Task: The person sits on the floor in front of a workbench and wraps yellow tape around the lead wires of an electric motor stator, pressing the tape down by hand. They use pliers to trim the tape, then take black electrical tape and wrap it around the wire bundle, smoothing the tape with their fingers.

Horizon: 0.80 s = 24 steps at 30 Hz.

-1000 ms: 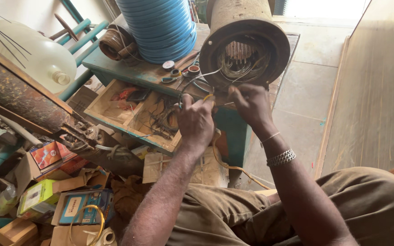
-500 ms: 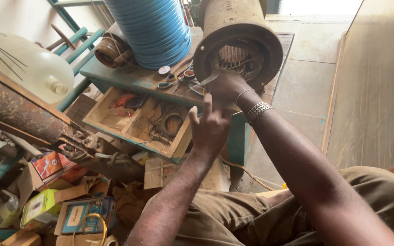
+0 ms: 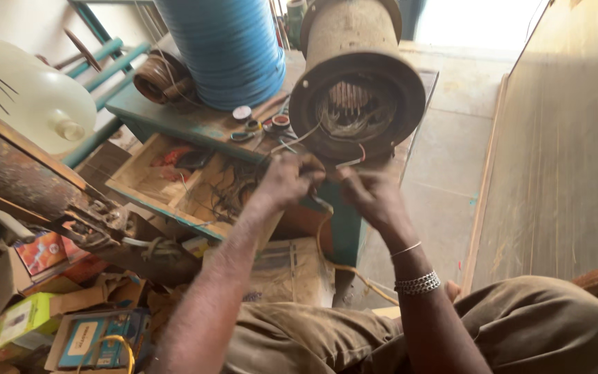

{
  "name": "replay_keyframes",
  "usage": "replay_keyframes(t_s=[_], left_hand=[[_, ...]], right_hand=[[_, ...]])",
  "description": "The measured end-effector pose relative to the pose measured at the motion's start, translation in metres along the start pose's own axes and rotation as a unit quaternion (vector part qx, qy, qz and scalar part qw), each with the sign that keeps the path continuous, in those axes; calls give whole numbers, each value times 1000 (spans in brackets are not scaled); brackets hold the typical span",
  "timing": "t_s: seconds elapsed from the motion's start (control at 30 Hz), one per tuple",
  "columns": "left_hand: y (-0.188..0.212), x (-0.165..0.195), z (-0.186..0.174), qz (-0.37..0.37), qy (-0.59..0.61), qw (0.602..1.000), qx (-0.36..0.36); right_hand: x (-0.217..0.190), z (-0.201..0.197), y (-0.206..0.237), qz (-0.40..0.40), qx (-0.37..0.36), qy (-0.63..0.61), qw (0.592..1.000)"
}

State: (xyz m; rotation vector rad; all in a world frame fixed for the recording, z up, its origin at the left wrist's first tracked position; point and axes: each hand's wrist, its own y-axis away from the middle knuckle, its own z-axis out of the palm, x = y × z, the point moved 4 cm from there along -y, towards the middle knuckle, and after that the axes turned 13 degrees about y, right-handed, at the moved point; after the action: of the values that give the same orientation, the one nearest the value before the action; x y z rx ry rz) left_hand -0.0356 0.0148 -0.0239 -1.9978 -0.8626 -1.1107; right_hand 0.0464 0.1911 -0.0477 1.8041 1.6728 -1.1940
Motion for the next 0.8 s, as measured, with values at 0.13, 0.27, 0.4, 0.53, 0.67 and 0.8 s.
replay_keyframes(t_s=[0.13,0.27,0.4,0.53,0.67,0.8], left_hand=[[5,10,2,-53,28,998,-14],[16,9,0,-55,25,998,-30],[21,1,-10,-40,51,997,-37],[23,7,-16,138,-19,989,47],[23,6,-12,95,-28,987,124],[31,24,-2,137,-91,978,127]], right_hand=[[1,42,14,-113,-105,-241,958],[24,67,19,-80,-99,-301,945],[40,62,27,-97,-31,-249,963],[41,36,40,-64,-14,-311,948],[21,12,48,-25,10,-304,952],[-17,-8,34,-131,66,-199,969]])
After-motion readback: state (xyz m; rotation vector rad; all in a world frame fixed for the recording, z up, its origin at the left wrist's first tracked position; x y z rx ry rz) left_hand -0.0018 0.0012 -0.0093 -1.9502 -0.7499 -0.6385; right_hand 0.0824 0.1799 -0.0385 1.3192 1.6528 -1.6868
